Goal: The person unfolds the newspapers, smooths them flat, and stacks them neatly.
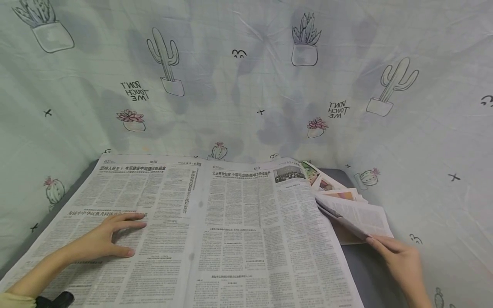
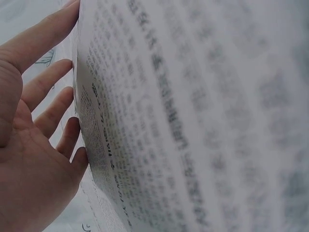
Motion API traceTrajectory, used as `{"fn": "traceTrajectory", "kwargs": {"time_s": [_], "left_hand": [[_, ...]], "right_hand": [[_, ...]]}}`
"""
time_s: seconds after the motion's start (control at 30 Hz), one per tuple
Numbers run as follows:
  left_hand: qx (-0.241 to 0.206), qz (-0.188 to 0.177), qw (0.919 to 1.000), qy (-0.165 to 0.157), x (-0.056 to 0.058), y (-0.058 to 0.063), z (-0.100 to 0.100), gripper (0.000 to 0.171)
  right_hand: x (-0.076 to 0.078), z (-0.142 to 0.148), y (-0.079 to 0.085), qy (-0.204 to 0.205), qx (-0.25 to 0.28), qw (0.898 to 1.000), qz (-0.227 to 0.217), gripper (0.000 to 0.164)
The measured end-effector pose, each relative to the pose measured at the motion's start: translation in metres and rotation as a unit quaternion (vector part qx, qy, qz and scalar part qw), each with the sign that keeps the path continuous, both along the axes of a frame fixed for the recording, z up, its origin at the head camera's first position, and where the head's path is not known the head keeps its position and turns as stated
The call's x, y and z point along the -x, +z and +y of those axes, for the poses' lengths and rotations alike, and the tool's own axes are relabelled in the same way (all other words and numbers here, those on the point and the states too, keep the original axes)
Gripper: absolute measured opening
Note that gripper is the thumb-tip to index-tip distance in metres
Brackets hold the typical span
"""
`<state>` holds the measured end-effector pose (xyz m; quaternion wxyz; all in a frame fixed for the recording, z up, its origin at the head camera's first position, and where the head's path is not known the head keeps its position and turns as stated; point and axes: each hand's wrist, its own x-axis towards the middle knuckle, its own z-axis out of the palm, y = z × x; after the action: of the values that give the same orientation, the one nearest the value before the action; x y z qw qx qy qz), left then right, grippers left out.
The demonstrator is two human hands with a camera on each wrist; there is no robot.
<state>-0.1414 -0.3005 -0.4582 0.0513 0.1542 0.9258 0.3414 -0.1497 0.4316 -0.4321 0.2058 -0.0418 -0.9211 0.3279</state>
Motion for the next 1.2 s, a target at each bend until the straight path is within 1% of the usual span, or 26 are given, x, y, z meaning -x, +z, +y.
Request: {"fn": "traceTrajectory", "kwargs": {"time_s": [0.1,0.17,0.3,0.43,0.53,0.6,0.67,0.77,0.8,0.83,0.93,1.0,1.03,1.1,1.2], "left_hand": [[0.000,0.001,1.0000,-0.006,0.001,0.000,0.000,0.077],[0.000,0.002,1.0000,-0.008,0.001,0.000,0.000,0.076],[0.002,0.004,0.9999,-0.009,0.001,0.001,-0.001,0.075],[0.003,0.007,0.9999,-0.009,0.001,0.001,-0.001,0.075],[0.002,0.008,0.9999,-0.009,0.001,0.000,-0.001,0.075],[0.003,0.009,0.9999,-0.008,0.001,0.000,0.000,0.075],[0.002,0.008,0.9999,-0.007,0.001,0.000,0.000,0.076],[0.001,0.007,1.0000,-0.006,0.001,0.000,0.000,0.075],[0.002,0.007,0.9999,-0.007,0.001,0.000,0.000,0.075],[0.002,0.007,1.0000,-0.007,0.001,0.000,0.000,0.075],[0.000,0.006,1.0000,-0.007,0.001,0.001,0.000,0.075],[0.000,0.005,1.0000,-0.007,0.001,0.001,0.000,0.075],[-0.001,0.004,1.0000,-0.007,0.001,0.001,0.000,0.075],[0.000,0.004,1.0000,-0.006,0.001,0.002,0.000,0.075],[0.000,0.003,1.0000,-0.006,0.001,0.001,0.000,0.075]], "right_hand": [[0.000,0.003,-0.001,-0.039,0.018,0.999,-0.029,0.037],[-0.001,0.004,0.000,-0.063,0.046,0.996,-0.052,0.040],[0.001,0.006,0.003,-0.112,0.107,0.984,-0.084,0.039],[0.004,0.003,0.007,-0.162,0.160,0.967,-0.113,0.037],[0.008,-0.001,0.009,-0.193,0.210,0.951,-0.116,0.031],[0.010,-0.003,0.011,-0.205,0.243,0.942,-0.108,0.028],[0.011,-0.005,0.011,-0.216,0.288,0.928,-0.090,0.022],[0.012,-0.008,0.012,-0.229,0.347,0.908,-0.055,0.019],[0.012,-0.009,0.012,-0.231,0.353,0.905,-0.052,0.018],[0.013,-0.010,0.012,-0.232,0.353,0.905,-0.052,0.019],[0.014,-0.015,0.011,-0.227,0.316,0.919,-0.058,0.021],[0.013,-0.017,0.010,-0.222,0.291,0.928,-0.074,0.020],[0.013,-0.019,0.009,-0.220,0.291,0.928,-0.077,0.021],[0.013,-0.021,0.007,-0.213,0.289,0.929,-0.085,0.018],[0.012,-0.024,0.005,-0.201,0.280,0.932,-0.108,0.021]]}}
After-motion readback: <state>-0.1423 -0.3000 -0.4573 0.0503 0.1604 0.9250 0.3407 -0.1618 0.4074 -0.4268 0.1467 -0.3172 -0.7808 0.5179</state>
